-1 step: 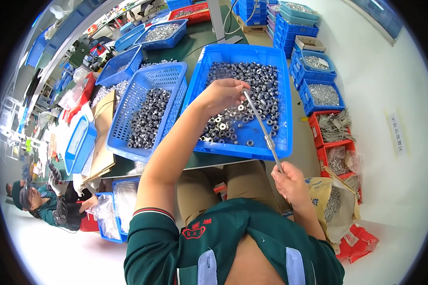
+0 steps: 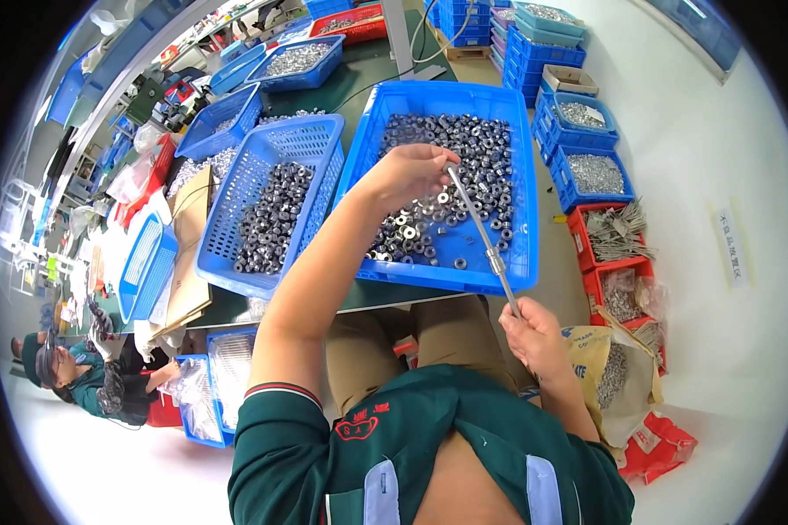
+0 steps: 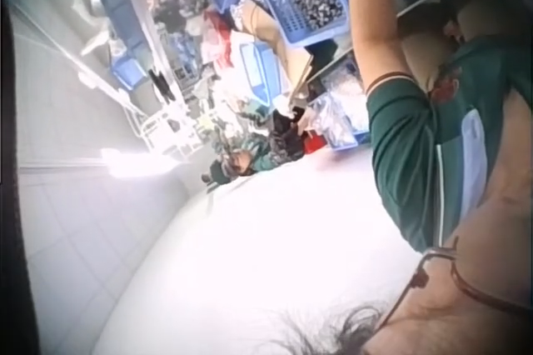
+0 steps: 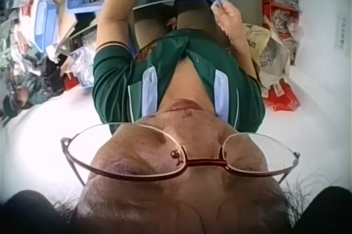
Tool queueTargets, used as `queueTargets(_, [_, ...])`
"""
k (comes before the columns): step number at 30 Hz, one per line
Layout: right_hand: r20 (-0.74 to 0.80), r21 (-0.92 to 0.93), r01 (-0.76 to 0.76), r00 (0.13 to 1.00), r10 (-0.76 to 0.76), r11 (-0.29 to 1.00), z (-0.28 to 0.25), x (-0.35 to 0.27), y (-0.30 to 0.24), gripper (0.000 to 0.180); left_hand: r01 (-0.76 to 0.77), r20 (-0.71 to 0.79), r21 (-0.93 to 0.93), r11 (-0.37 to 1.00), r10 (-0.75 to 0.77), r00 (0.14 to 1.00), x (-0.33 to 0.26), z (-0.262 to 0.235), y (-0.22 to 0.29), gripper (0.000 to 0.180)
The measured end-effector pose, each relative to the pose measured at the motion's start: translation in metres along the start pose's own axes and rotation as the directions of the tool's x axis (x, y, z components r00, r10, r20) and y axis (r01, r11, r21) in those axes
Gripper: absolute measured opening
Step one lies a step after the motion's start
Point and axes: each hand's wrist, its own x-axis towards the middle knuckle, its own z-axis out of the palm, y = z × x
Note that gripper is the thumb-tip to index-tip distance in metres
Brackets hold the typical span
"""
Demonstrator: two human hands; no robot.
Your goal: Manually sliding metal washers onto a metal rod at a manufacturing workbench.
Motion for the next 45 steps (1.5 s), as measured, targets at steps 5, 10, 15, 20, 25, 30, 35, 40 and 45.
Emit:
queueTargets(5, [0.042, 0.125, -0.065, 0.997, 0.061, 0.99, 0.002, -0.004, -0.011, 0.009, -0.019, 0.02, -0.017, 1.0, 0.019, 1.0, -0.002, -0.003, 0.002, 0.022])
queueTargets(10, [0.051, 0.003, -0.047, 0.998, 0.047, 0.999, 0.0, -0.006, -0.017, 0.01, -0.078, 0.083, 0.006, 0.997, 0.077, 0.994, -0.005, -0.01, 0.013, 0.017])
queueTargets(15, [0.117, 0.092, -0.079, 0.991, 0.068, 0.993, -0.001, -0.005, -0.022, 0.01, -0.082, 0.124, -0.003, 0.997, 0.082, 0.989, -0.008, -0.007, 0.014, 0.02])
queueTargets(20, [-0.033, -0.112, 0.018, 0.999, -0.021, 0.994, 0.017, 0.008, -0.018, 0.011, -0.052, 0.262, 0.062, 0.997, 0.034, 0.964, -0.007, 0.022, -0.001, 0.058])
queueTargets(25, [-0.038, 0.021, 0.084, 0.996, -0.083, 0.996, 0.016, 0.019, -0.02, 0.013, 0.042, 0.383, 0.404, 0.914, -0.21, 0.9, -0.007, 0.031, 0.001, 0.053])
queueTargets(30, [-0.037, 0.01, 0.072, 0.997, -0.071, 0.997, 0.011, 0.016, -0.013, 0.013, -0.1, 0.1, 0.995, 0.027, -0.015, 0.995, 0.0, 0.016, -0.017, 0.025])
queueTargets(35, [-0.052, 0.011, 0.04, 0.998, -0.04, 0.999, 0.008, 0.009, -0.011, 0.013, -0.088, 0.031, 0.937, -0.337, -0.169, 0.985, 0.001, 0.02, -0.046, 0.017])
queueTargets(40, [-0.029, 0.019, 0.045, 0.999, -0.045, 0.999, 0.004, 0.007, -0.01, 0.013, -0.033, 0.027, 0.986, -0.161, -0.039, 0.999, 0.008, 0.004, -0.039, 0.016])
queueTargets(45, [0.012, -0.008, 0.038, 0.999, -0.038, 0.999, 0.002, 0.006, -0.008, 0.012, 0.063, -0.226, 0.396, 0.916, 0.031, 0.974, 0.004, 0.01, 0.0, 0.018])
